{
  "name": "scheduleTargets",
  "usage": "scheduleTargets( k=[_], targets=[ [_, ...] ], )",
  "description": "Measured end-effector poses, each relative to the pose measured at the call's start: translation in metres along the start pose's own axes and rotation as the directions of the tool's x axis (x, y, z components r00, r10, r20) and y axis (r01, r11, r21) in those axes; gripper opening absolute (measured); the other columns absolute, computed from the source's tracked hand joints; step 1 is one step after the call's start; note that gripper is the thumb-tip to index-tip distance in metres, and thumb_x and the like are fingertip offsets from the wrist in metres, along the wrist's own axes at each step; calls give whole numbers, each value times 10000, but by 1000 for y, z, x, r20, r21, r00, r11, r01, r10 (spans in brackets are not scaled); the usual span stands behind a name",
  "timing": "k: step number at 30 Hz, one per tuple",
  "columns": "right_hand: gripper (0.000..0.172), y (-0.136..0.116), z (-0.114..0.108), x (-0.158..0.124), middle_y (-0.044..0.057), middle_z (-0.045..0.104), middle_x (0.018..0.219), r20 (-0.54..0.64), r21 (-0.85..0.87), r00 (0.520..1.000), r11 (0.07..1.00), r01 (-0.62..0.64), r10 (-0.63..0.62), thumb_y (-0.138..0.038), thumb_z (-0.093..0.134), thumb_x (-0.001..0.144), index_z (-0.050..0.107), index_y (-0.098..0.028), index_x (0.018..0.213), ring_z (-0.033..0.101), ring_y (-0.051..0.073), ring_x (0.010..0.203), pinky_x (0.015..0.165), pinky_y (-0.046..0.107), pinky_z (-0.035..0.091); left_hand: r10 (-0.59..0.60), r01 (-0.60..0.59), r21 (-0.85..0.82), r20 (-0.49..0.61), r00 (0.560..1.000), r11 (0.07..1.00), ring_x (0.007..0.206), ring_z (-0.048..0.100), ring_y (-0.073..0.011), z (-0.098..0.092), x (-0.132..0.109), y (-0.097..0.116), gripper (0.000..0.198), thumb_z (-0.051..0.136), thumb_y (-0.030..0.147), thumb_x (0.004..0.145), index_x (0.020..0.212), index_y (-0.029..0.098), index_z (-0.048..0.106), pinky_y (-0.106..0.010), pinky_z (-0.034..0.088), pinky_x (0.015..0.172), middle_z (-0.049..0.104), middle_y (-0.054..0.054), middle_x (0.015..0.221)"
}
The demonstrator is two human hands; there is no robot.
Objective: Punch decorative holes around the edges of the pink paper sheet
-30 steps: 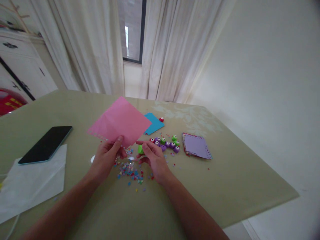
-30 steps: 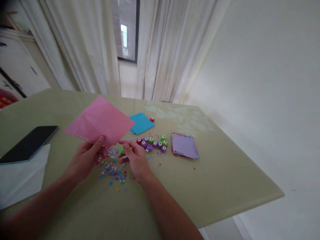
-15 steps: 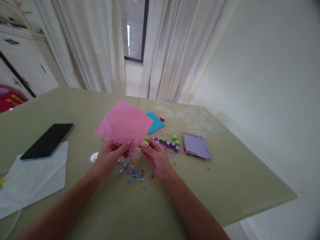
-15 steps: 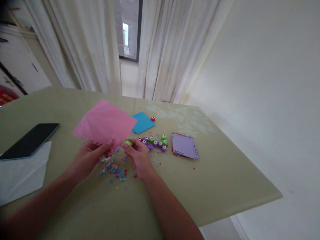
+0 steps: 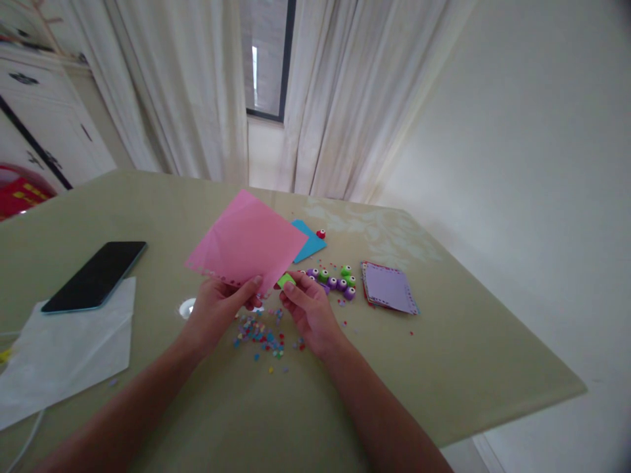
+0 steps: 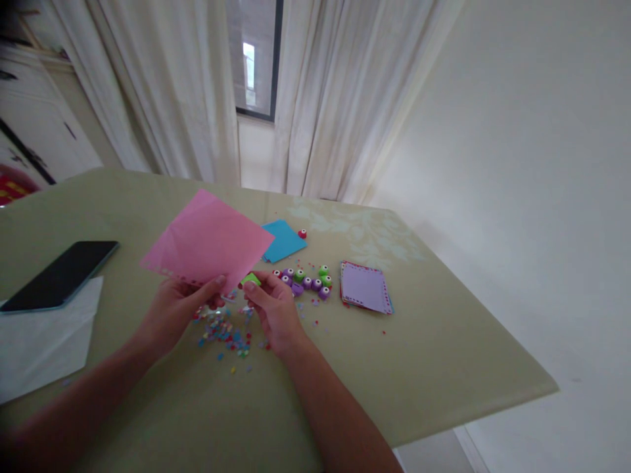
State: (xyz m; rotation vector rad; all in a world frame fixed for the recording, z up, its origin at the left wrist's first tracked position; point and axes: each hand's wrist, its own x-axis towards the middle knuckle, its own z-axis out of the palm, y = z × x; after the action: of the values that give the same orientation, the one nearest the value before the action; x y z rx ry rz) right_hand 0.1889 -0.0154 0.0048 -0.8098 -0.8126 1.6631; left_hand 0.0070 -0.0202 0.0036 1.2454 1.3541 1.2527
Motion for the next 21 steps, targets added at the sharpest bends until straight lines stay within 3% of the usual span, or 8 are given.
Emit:
scheduleTargets(
  k=[13,21],
  targets=[
    [323,3,-1,0,-9,703,810,20,-140,1000,990,16,-14,-398,962,660,793,-209,861,546,136,715,678,262,436,17,-17,-4,29,999,1000,540,650,-222,4,-1,5,395,817,603,726,635,223,755,-306,493,536,722,-64,589],
    [393,1,1,-2,-10,674,773,22,-134,999,990,-40,44,-487,983,634,787,-202,821,518,123,672,651,259,420,33,-37,41,85,996,998,545,655,-208,4,0,-2,411,782,579,770,636,192,761,-288,491,527,731,-77,604]
  ],
)
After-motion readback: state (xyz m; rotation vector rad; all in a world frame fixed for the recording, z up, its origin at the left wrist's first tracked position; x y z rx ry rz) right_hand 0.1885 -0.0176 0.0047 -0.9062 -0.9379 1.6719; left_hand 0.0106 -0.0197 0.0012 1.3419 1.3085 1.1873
